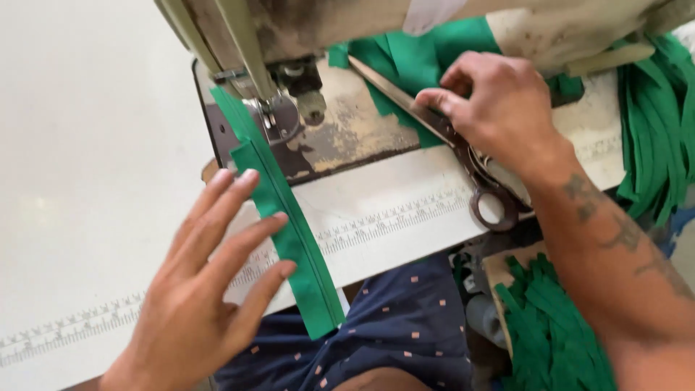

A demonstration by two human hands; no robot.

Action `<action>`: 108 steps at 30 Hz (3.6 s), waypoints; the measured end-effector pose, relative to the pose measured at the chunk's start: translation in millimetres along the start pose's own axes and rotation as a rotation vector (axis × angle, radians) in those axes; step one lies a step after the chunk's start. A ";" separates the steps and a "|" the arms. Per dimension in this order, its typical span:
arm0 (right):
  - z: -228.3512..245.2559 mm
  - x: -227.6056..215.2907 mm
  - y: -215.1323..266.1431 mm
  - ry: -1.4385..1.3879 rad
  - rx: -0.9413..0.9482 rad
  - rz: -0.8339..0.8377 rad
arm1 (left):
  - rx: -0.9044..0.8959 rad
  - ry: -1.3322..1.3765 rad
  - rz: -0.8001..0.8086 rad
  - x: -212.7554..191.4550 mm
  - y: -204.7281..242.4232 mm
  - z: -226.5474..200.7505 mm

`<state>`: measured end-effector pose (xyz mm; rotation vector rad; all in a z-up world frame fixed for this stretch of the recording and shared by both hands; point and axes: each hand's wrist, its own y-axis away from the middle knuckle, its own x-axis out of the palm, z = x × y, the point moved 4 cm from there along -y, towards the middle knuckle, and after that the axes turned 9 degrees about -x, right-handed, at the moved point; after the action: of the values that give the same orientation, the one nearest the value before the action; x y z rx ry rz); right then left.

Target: Sewing and trimming green fabric strips using an industrial sewing machine and scissors

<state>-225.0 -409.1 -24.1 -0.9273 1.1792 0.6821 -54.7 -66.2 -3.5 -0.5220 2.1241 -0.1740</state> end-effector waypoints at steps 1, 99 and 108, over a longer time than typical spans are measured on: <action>-4.4 2.8 3.7 -0.004 0.006 0.017 | -0.009 0.009 0.013 3.7 4.1 -9.3; 168.8 -87.0 74.9 -1.233 0.071 -0.083 | -0.264 0.596 -0.186 -77.8 -68.0 -93.8; 185.7 -8.7 112.1 -1.356 0.379 0.113 | -0.519 0.477 -0.055 -100.8 -92.6 -42.1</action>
<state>-236.2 -192.3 -22.9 0.0424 0.1047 0.8944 -11.4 -109.3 126.0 -0.9118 2.6321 0.2582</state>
